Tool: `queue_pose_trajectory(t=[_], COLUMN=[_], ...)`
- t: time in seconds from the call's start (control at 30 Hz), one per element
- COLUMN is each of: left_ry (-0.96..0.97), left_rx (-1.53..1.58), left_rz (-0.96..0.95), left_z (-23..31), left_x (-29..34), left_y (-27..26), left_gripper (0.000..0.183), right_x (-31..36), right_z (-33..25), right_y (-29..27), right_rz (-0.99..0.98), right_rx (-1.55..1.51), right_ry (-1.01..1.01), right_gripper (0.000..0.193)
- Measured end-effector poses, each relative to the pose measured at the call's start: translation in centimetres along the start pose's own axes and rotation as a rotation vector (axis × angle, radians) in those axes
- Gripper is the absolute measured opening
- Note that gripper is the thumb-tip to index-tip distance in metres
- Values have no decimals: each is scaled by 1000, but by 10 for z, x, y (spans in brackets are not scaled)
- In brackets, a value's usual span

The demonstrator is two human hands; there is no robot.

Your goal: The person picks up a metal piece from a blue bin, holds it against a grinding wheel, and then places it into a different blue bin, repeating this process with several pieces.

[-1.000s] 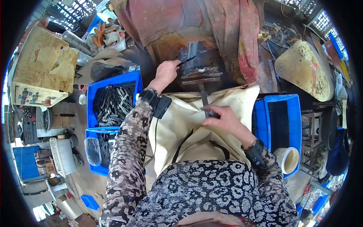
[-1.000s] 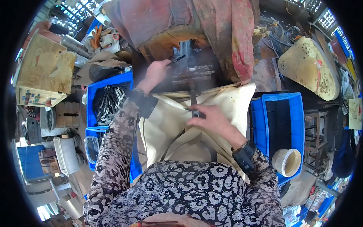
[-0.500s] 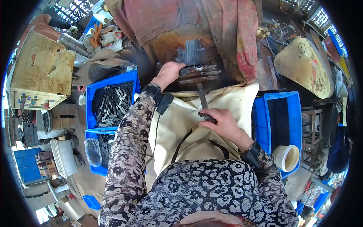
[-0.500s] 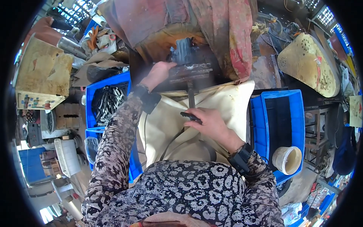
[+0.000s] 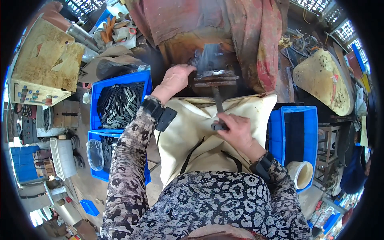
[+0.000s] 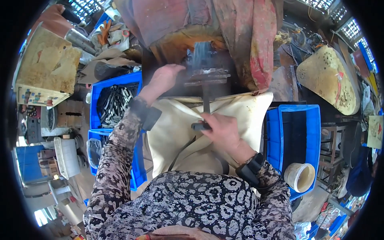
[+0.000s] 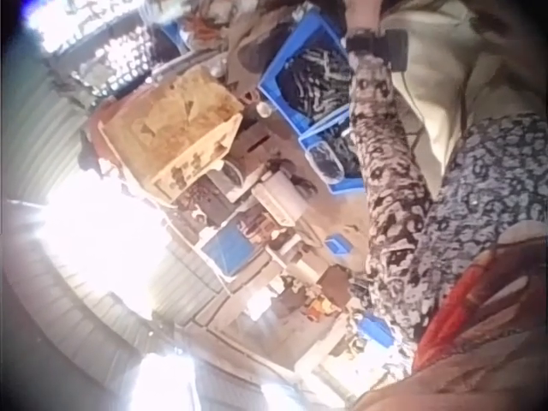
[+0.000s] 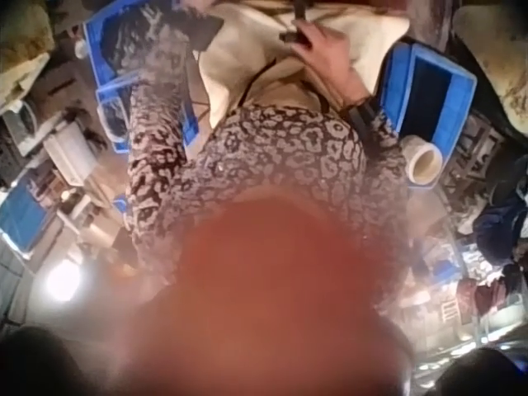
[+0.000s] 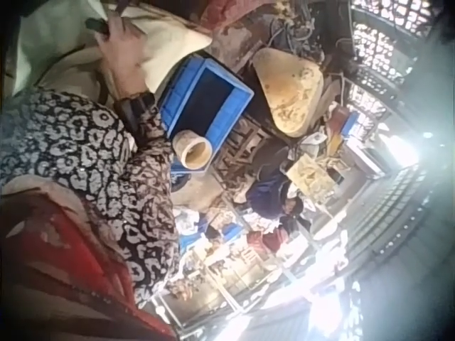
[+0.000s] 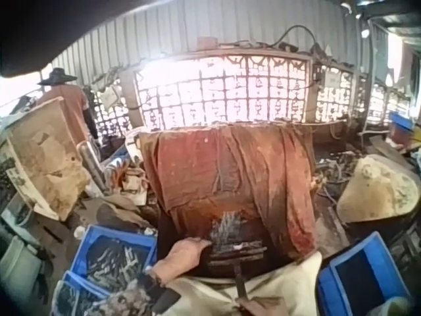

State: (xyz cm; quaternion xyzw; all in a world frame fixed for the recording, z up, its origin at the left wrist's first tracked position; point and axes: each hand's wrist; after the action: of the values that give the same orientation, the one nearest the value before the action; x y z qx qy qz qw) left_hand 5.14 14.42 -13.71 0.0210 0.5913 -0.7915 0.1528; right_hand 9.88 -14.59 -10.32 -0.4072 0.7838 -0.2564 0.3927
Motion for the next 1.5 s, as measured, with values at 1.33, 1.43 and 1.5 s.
queue_pose_trajectory(t=[1.33, 1.43, 1.5], left_ry=[-473, -477, -511], left_rx=[102, 385, 943], left_rz=[226, 290, 348], left_z=[26, 33, 46], left_x=[44, 42, 36], left_y=[12, 17, 13], left_gripper=[19, 20, 21], right_x=[-164, -125, -109], right_z=[78, 49, 43], right_y=[23, 18, 15], right_rz=[-161, -224, -201], right_rx=[-1147, -1208, -1205], right_ry=[701, 751, 756], right_gripper=[13, 13, 13])
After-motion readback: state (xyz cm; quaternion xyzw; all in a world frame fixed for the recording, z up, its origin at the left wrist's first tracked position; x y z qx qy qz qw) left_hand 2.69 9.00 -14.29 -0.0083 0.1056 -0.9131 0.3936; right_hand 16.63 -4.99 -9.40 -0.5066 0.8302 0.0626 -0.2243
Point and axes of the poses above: each hand's wrist, its own x-axis away from the middle knuckle, its own y-axis out of the palm, z = x × y
